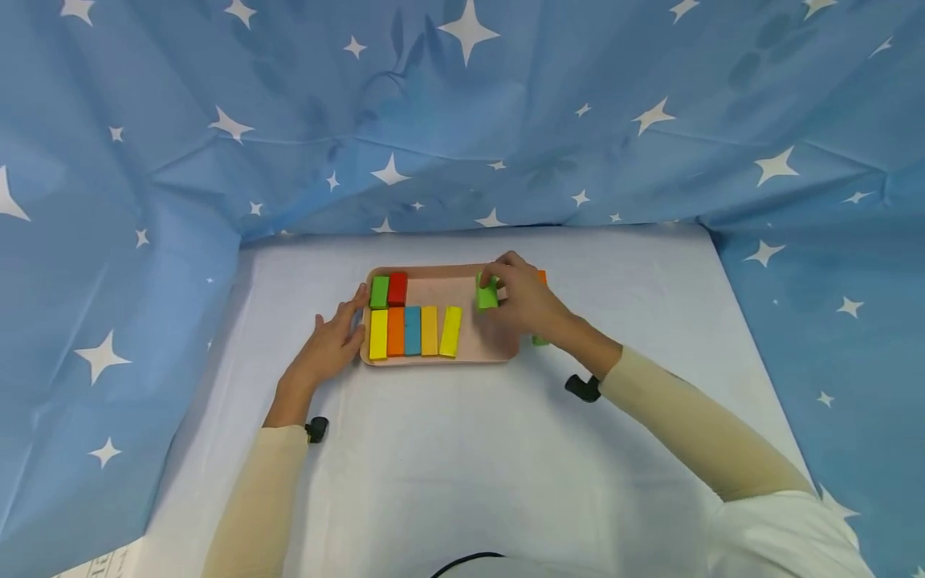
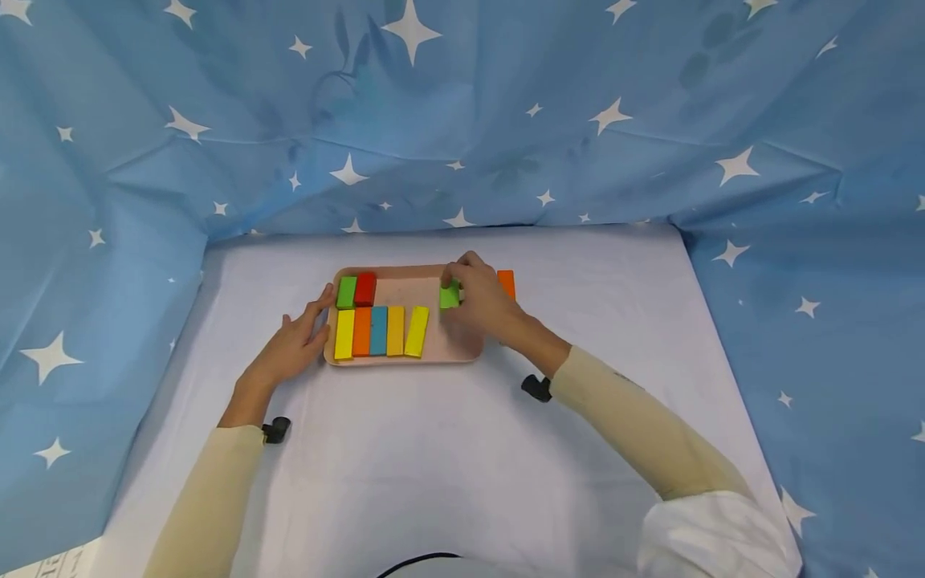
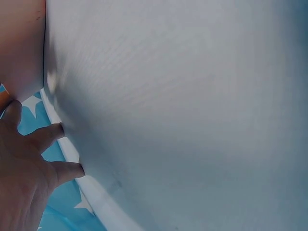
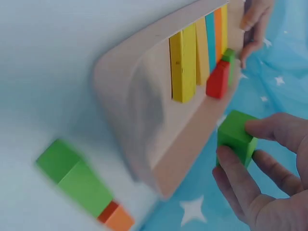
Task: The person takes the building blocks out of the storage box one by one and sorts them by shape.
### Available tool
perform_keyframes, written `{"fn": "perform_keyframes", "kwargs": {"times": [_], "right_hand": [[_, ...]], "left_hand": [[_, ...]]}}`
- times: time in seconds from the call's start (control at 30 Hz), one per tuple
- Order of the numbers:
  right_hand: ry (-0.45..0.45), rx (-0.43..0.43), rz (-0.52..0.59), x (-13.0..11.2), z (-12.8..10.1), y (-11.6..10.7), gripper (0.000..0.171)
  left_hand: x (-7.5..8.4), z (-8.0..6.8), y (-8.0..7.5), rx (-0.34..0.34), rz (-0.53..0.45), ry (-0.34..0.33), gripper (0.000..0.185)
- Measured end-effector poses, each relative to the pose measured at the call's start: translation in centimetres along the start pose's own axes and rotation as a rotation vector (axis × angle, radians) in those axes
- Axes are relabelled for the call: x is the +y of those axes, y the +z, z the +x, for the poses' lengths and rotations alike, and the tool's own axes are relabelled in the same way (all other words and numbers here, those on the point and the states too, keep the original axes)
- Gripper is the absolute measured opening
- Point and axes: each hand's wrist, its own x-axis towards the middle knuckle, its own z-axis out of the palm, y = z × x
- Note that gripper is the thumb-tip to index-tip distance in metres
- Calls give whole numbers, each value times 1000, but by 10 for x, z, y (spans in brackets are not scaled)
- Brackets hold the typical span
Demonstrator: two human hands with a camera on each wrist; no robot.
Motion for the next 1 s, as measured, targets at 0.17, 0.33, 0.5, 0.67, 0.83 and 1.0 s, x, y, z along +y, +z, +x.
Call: {"fn": "perform_keyframes", "kwargs": {"times": [0.17,0.33,0.5,0.67,0.83,1.0], "right_hand": [[-12,17,-8,16,-43,-18,33],[5,5,22,32,-85,-16,36],[66,-6,40,50,-112,-2,37],[113,-40,21,67,-120,16,37],[117,-60,44,77,-122,26,36],[115,-62,19,79,-123,30,36]], "left_hand": [[0,-1,-2,1,10,-12,63],[-2,-2,1,-10,1,-11,63],[0,0,0,3,-7,1,62],[0,0,-3,-14,-8,-13,65],[1,0,-2,-11,-10,-1,63],[1,-1,-1,-8,-6,1,61]]}}
